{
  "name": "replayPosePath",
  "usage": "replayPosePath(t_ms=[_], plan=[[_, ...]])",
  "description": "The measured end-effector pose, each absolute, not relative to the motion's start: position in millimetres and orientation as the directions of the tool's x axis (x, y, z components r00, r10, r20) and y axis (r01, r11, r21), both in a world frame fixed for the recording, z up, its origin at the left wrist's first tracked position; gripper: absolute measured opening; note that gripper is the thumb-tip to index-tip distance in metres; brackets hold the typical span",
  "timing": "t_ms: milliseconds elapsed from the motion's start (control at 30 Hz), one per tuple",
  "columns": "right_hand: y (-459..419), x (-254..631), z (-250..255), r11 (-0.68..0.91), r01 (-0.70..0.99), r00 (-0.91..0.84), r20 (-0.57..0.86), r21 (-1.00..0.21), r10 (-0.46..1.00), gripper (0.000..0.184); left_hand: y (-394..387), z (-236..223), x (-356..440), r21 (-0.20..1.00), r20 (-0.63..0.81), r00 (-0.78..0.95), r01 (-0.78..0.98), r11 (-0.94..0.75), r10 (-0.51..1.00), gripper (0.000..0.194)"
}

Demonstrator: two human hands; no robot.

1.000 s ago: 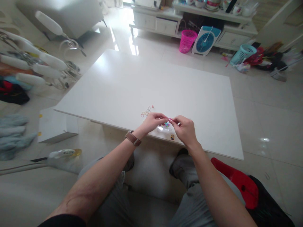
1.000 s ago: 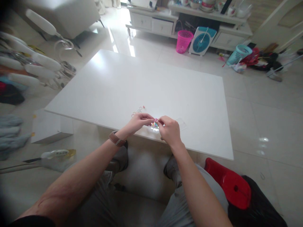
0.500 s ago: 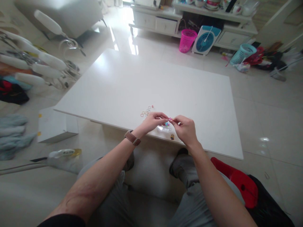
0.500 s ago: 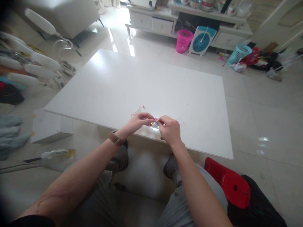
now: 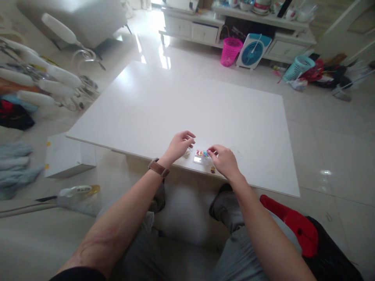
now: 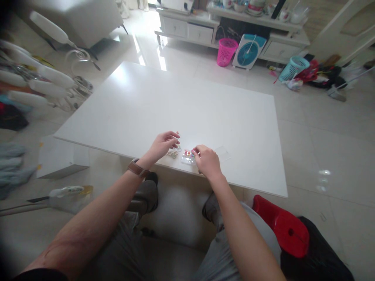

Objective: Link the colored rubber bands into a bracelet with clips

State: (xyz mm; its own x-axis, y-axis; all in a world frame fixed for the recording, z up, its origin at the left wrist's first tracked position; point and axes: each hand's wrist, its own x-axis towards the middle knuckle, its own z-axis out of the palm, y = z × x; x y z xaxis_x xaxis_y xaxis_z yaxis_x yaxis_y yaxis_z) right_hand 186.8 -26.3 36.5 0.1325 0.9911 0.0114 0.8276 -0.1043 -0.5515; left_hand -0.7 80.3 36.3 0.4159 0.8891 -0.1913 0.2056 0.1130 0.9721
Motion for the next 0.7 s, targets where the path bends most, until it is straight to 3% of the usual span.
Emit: replayPosePath(t_ms=[200, 433, 700], plan=[[-19, 175, 21, -0.116, 0.887, 0.086, -0.086, -0.448, 0.993, 0.013, 83, 30, -7, 0.949, -0.116, 0.390, 0.316, -0.014, 0.913, 0.014], [-7, 166, -1, -0.173, 0.889, 0.124, -0.141, -0.423, 0.982, 0.018, 84, 42, -20, 0.921, -0.157, 0.359, 0.390, 0.005, 0.920, 0.014], [-8, 167, 9, -0.179, 0.888, 0.136, -0.130, -0.424, 0.982, 0.017, 94, 24, -32, 0.746, -0.119, 0.372, 0.645, -0.165, 0.920, 0.018]])
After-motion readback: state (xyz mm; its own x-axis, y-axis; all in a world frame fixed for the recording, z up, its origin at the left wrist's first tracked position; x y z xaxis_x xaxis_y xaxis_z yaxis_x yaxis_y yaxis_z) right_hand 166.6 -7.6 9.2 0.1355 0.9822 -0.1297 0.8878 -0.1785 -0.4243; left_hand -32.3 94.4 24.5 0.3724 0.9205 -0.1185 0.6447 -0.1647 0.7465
